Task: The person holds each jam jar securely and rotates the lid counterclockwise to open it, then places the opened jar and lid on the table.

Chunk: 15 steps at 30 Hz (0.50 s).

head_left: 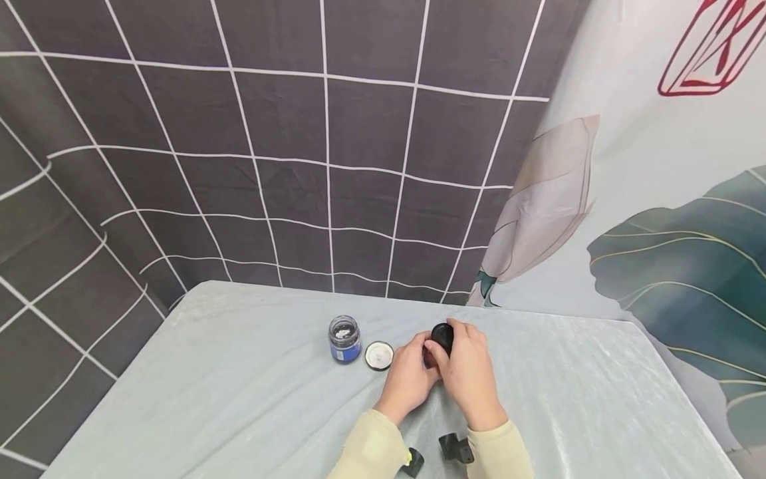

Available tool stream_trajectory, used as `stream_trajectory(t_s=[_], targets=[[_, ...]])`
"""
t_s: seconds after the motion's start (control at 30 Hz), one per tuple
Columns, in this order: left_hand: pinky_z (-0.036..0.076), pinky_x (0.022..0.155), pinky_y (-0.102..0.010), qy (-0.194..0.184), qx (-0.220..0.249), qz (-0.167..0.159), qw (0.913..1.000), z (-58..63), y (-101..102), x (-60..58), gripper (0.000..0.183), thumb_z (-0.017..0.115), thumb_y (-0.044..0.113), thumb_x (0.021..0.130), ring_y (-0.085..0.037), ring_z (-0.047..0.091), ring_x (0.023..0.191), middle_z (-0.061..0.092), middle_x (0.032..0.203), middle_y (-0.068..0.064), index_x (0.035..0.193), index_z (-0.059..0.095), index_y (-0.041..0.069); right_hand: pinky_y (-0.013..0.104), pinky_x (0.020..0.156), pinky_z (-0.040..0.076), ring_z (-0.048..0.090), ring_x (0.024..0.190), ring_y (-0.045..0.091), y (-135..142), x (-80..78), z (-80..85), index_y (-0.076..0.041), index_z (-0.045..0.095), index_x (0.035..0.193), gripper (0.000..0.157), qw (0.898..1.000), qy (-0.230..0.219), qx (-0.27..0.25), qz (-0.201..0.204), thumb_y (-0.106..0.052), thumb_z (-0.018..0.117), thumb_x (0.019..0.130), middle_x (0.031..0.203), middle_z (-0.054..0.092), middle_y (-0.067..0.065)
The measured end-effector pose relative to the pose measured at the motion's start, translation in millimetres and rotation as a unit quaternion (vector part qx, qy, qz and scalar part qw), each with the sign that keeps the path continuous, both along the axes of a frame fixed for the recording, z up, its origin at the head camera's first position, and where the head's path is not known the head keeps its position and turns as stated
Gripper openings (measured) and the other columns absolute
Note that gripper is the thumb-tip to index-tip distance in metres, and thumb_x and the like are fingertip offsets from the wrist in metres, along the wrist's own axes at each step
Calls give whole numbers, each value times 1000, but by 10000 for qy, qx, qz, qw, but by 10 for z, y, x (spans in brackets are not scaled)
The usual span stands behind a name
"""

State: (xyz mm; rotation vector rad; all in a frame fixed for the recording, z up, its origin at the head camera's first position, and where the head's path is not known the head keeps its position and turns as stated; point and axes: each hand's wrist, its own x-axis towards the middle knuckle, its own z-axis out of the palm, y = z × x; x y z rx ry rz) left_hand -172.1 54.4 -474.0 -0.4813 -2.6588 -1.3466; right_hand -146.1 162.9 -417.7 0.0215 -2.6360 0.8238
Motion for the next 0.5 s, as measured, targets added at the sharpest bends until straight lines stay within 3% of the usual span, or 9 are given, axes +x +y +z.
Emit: stream_trajectory(t_s=[0.3,0.5], targets=[[52,76,-30,209,112,-45,9997,0,-14,-4,49,78,10,79,-8,60,81,68,92,3,126,64,6,59,98,44,52,115,52,7,3,14,15,57,125,52,10000,9,0,-15,-18,76,90,119,59,34],[53,81,-32,169,133,-46,9998,22,-19,-5,50,79,12,80,-10,64,87,71,100,0,127,64,7,59,99,44,53,115,52,9,6,36,15,57,125,51,10000,-19,-7,-6,-18,75,91,119,59,34]])
